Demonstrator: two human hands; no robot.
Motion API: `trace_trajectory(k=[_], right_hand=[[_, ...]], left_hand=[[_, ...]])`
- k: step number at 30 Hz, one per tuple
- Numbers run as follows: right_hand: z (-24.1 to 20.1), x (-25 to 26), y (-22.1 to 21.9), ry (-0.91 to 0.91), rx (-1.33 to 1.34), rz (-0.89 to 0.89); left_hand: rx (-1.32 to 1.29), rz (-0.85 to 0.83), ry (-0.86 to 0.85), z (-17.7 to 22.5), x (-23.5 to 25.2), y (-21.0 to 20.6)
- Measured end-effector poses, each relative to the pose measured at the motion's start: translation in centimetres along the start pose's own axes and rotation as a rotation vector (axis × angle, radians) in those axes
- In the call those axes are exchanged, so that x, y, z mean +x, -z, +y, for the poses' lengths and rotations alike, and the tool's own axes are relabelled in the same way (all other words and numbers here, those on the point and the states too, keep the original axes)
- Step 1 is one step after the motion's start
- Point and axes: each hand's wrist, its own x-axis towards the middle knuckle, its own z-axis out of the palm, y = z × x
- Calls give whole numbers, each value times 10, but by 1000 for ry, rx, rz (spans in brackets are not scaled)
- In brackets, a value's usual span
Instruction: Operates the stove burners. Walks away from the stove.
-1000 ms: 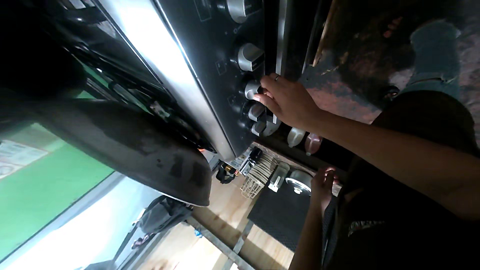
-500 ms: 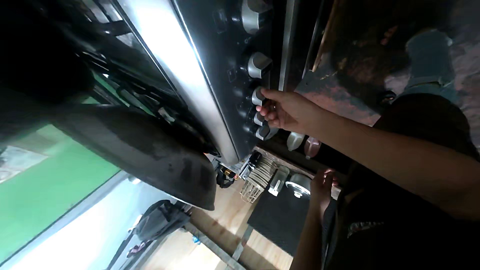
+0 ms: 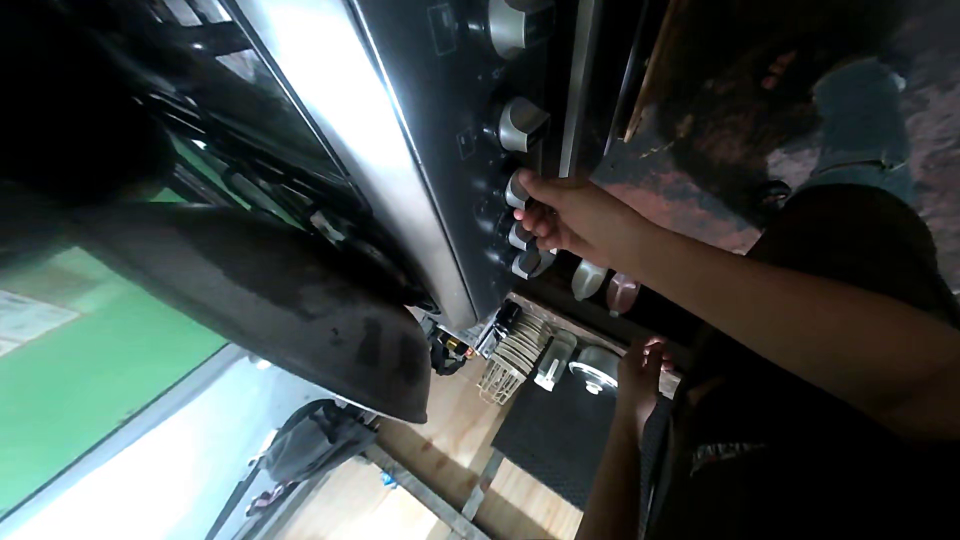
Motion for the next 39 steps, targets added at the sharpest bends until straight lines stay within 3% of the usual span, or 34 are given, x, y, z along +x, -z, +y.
trace_trajectory(k=[10, 16, 26, 39], right_hand=[[12, 4, 9, 290, -369, -21], [19, 13, 14, 487, -706, 82], [22, 13, 18, 779, -1017, 201], [26, 15, 22, 904, -1221, 252]], left_hand=[[1, 2, 11, -7, -3, -7], [13, 7, -3, -11, -3, -10], [14, 13, 11, -7, -4, -14], [15, 0, -10, -9, -3, -16]])
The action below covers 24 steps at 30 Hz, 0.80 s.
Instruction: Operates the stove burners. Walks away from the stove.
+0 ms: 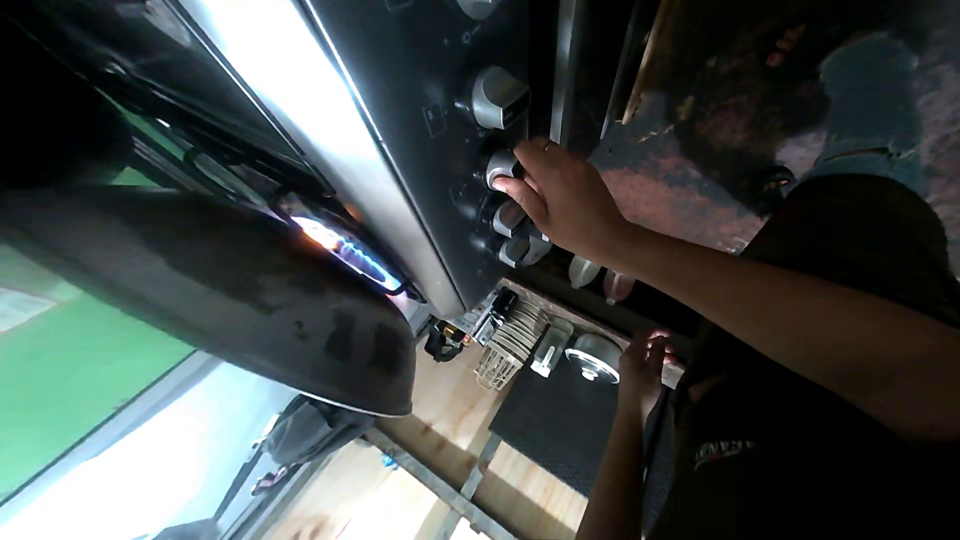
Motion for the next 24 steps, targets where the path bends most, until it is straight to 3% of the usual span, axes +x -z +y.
trace_trajectory(k=[9, 24], right_hand=[[-1, -1, 2, -28, -8, -18], [-5, 1, 6, -108, 111, -75]], left_hand=[[8, 4, 52, 3, -2, -6], [-20, 8, -8, 4, 1, -4]])
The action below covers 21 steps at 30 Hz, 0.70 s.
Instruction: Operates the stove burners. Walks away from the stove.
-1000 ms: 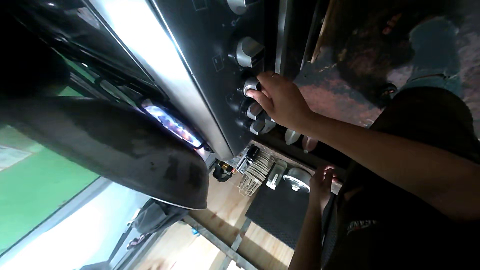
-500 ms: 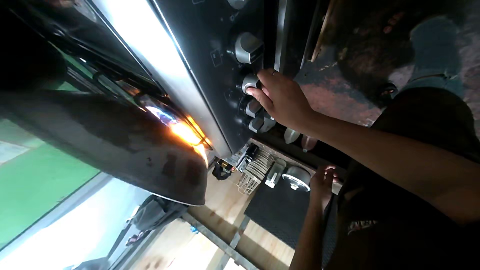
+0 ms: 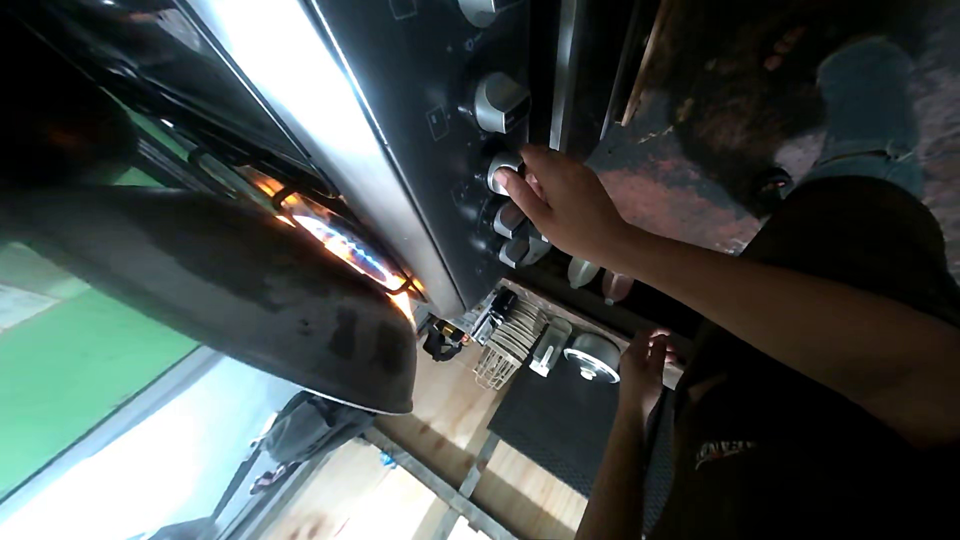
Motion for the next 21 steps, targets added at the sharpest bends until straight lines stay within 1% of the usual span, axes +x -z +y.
trace_trajectory(k=[9, 14, 19, 21], right_hand=[[-1, 2, 1, -58, 74, -39], [-1, 3, -5, -134, 245, -22], [0, 3, -8, -158, 304, -23], [0, 3, -7, -193, 350, -42]], left_hand=[[-8, -8, 35, 5, 0, 1], [2, 6, 28, 7, -3, 0], [5, 9, 17, 7, -4, 0], [1, 7, 18, 7, -3, 0]])
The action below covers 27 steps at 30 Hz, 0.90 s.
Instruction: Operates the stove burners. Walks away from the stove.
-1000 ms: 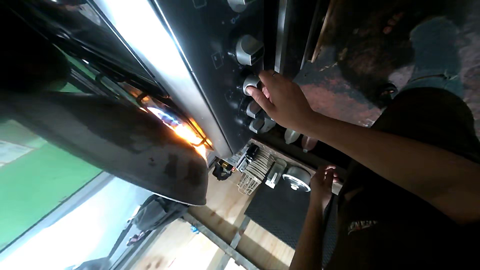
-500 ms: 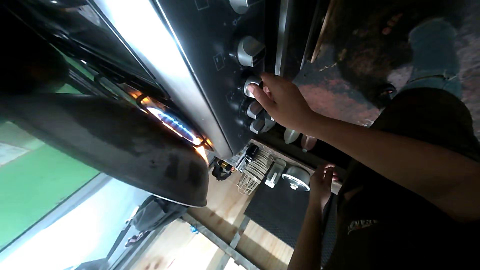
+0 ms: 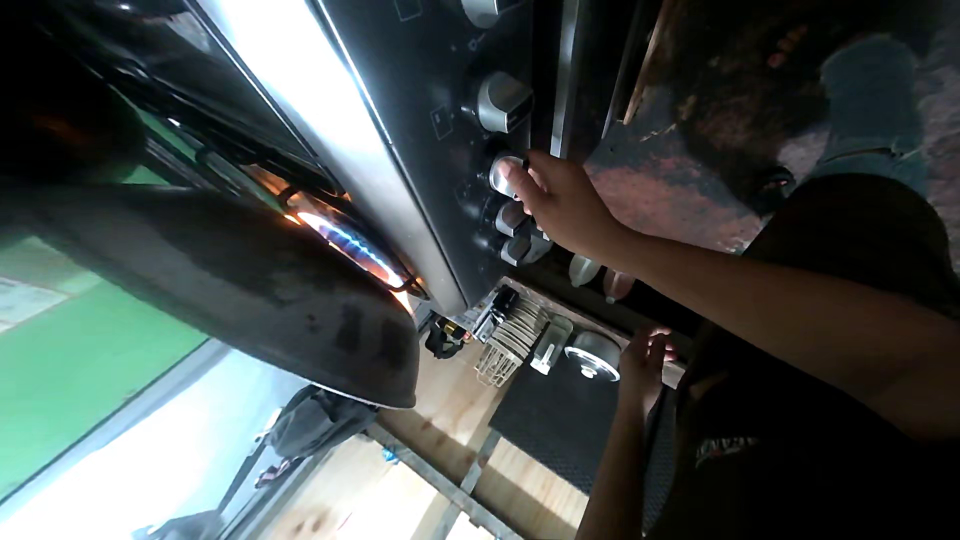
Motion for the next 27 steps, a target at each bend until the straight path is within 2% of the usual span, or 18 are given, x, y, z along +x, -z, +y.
trace_trajectory(k=[5, 19, 23, 27], right_hand=[[-7, 0, 2, -139, 117, -70], [-6, 2, 5, -161, 136, -96], [-8, 3, 9, -155, 67, -140], [-8, 1, 12, -57, -88, -133]], left_hand=[[-7, 3, 0, 2, 1, -1], [3, 1, 10, 0, 0, -5], [10, -9, 16, 0, -1, -6], [2, -12, 27, 2, -2, -8]])
